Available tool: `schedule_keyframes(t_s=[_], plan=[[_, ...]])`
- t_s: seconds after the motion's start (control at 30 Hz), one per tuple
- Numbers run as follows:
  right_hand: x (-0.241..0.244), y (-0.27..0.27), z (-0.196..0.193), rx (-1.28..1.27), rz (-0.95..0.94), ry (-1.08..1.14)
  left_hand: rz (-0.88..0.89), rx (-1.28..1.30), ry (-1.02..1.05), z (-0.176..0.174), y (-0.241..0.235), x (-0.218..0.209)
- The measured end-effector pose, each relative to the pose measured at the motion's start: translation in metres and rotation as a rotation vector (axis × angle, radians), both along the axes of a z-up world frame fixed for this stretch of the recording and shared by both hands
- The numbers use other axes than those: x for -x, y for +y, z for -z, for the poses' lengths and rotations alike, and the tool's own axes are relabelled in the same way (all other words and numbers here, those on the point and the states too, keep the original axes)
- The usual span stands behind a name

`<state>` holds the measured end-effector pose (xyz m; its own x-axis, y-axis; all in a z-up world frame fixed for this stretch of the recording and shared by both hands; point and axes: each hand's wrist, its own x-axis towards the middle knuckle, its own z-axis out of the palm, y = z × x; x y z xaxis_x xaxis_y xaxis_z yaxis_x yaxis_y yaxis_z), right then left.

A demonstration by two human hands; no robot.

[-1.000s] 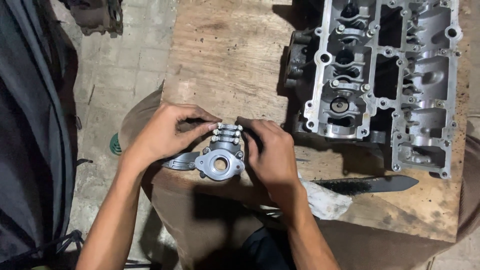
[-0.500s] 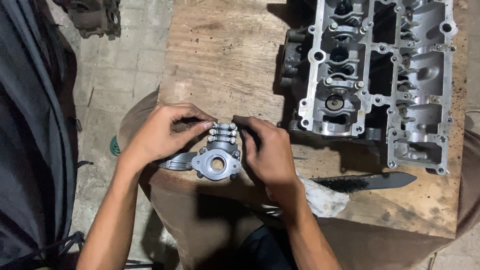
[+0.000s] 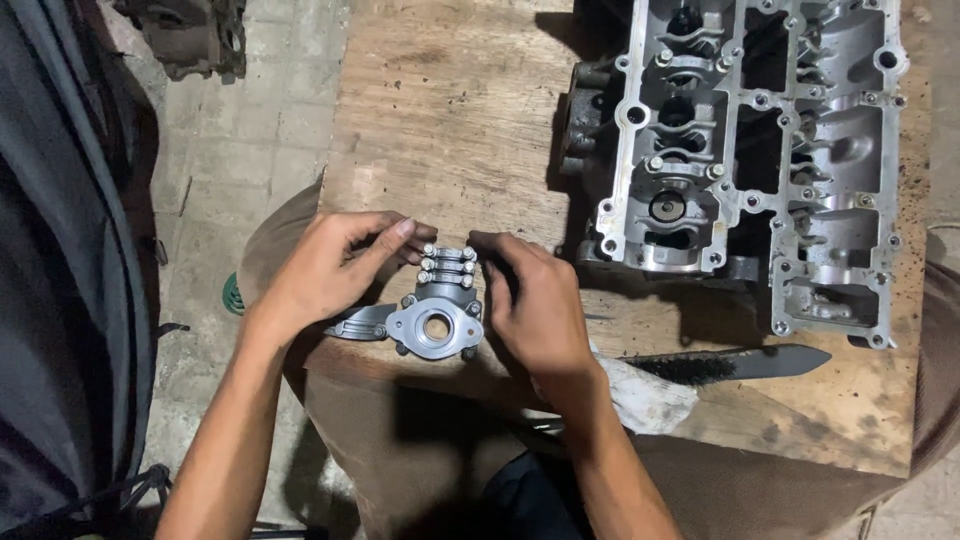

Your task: The person is assembling a cylinder head on a wooden workbench. They use a brush to clean a small metal component and a cloth to wipe it before placing it into the cylinder head. They then proceed to insert and tighten several bolts into the cylinder head by hand.

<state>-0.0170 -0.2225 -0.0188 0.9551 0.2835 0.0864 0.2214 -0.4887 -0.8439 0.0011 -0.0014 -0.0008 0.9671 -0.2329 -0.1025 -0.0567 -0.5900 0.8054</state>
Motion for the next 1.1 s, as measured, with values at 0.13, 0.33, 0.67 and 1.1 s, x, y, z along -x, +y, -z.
schedule_keyframes(t_s=[0.13,0.33,0.67,1.1], plan=[[0.001,-0.004,0.010,0.017,-0.010,-0.050,-0.016,-0.023,0.018,-0.004,-0.001,0.003],[0.048,-0.043,-0.039,0.185,-0.049,-0.278,0.041,-0.175,-0.211,-0.019,-0.014,0.023],[0.097,-0.213,-0.001,0.734,0.042,-0.207,0.195,-0.099,-0.594,0.010,-0.131,0.116],[0.096,-0.250,0.054,0.866,0.241,-0.128,0.170,0.327,-0.609,-0.026,-0.153,0.101]])
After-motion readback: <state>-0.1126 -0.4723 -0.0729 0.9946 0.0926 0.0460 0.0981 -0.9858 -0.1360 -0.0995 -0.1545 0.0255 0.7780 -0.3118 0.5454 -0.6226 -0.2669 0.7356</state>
